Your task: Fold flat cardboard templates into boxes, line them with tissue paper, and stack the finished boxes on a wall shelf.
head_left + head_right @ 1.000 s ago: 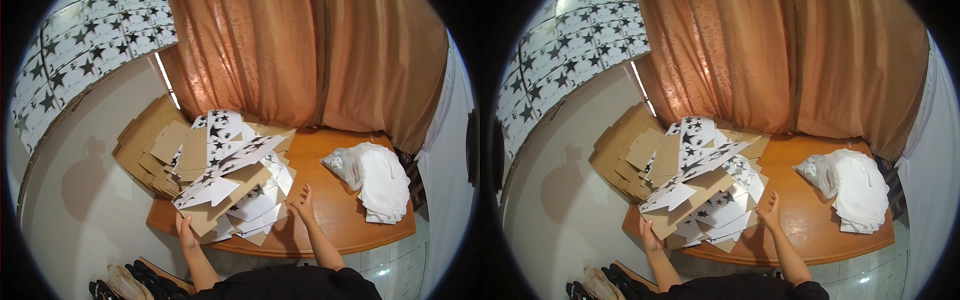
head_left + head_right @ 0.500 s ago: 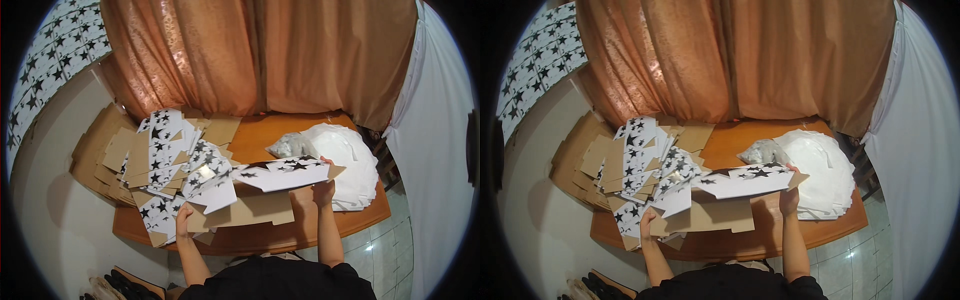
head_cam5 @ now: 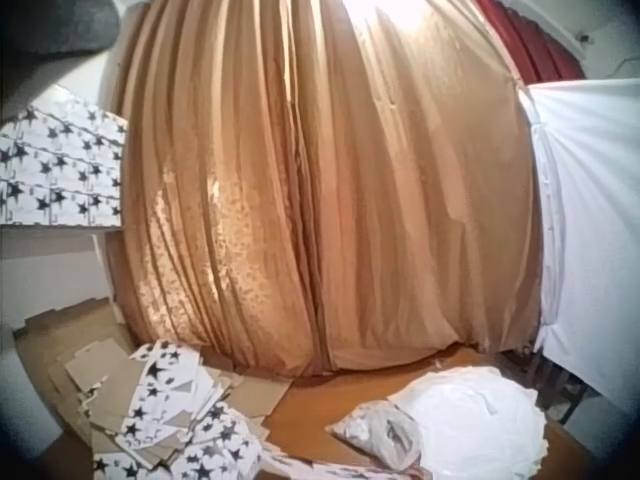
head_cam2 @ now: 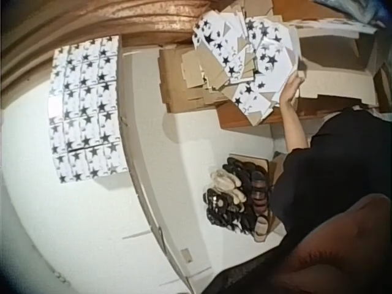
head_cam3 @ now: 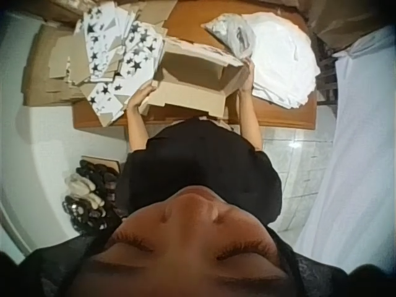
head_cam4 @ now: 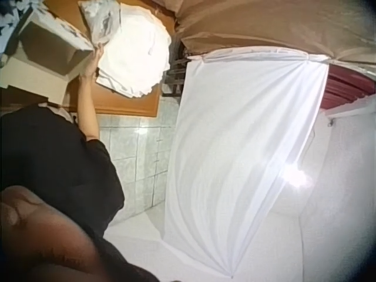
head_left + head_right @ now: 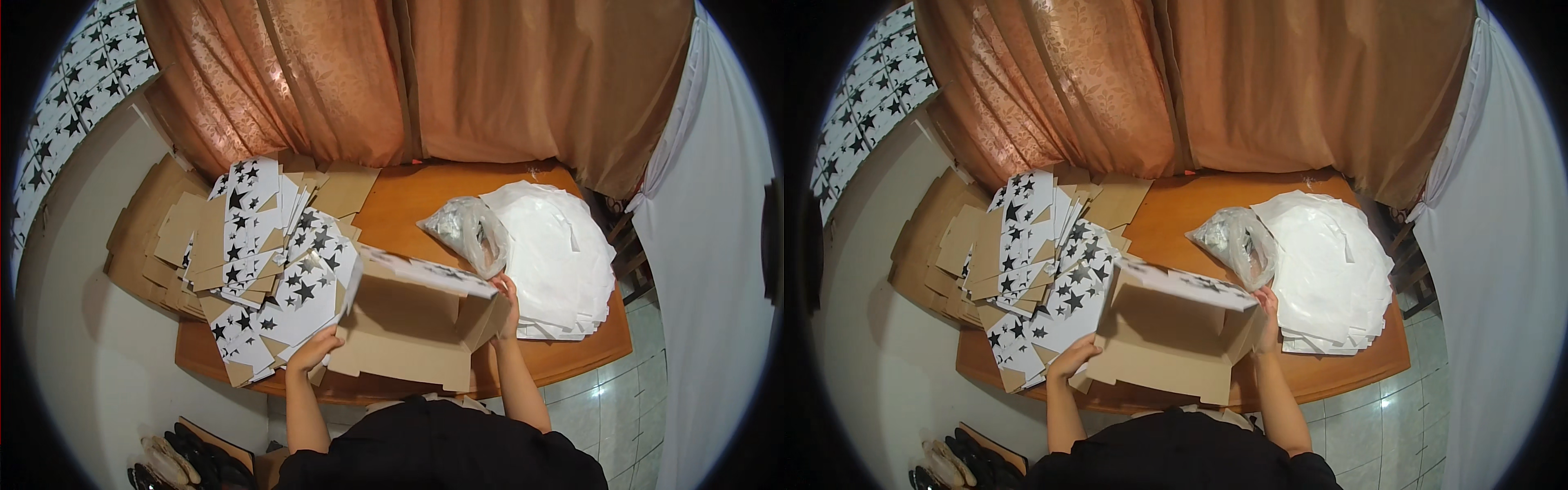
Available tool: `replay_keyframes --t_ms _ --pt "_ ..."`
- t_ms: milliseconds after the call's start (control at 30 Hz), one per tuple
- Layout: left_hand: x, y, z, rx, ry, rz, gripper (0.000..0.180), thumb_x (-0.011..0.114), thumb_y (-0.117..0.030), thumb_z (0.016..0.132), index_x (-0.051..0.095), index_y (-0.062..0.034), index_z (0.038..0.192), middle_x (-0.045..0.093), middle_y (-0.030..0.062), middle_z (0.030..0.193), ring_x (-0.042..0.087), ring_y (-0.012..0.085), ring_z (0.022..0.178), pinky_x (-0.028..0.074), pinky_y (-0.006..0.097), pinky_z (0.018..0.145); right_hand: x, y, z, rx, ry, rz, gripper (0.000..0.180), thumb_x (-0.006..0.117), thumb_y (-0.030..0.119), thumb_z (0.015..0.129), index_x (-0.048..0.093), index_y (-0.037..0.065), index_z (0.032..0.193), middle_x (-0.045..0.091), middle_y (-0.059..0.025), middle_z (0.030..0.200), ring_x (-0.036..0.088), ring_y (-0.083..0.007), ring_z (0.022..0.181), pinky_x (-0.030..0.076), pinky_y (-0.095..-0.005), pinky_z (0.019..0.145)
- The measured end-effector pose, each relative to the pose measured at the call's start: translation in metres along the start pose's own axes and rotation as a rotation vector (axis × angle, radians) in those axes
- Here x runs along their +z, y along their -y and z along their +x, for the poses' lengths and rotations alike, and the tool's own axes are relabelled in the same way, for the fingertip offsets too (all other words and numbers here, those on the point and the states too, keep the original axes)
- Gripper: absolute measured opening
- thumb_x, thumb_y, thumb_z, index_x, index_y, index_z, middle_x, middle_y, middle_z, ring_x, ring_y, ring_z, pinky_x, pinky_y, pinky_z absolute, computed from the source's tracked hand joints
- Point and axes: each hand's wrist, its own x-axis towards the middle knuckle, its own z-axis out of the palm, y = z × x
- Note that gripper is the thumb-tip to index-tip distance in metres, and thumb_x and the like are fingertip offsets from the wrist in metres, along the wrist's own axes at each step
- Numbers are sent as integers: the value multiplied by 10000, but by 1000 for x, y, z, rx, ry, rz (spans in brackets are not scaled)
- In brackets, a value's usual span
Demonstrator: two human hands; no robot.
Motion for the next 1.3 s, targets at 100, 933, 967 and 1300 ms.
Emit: replay_keyframes --t_ms 100,933,967,1300 --pt "-18 39 -1 -315 172 240 196 544 -221 847 570 -108 1005 519 -56 831 450 48 785 372 212 699 -34 -18 8 59 -66 -68 412 380 343 958 425 76 1268 501 -67 1116 501 -194 1056 413 -327 925" --pt "1 123 112 143 -134 -496 455 403 -319 926 501 17 1216 544 149 1198 526 224 1081 403 317 938 -1 -34 9 334 -3 -106 379 412 416 926 580 84 858 616 -46 838 583 -140 780 491 -297 674" --pt "2 128 104 159 -121 -521 453 405 -318 923 505 17 1210 548 150 1191 531 225 1072 408 318 932 -1 -36 11 318 16 -153 380 412 417 926 580 86 842 615 -42 825 581 -136 772 489 -295 667" --pt "-31 141 130 317 26 -751 428 432 -305 887 542 10 1155 590 156 1116 585 236 980 464 328 871 -11 -68 36 449 19 -254 227 575 277 819 597 51 806 561 -8 731 517 -96 691 389 -217 645"
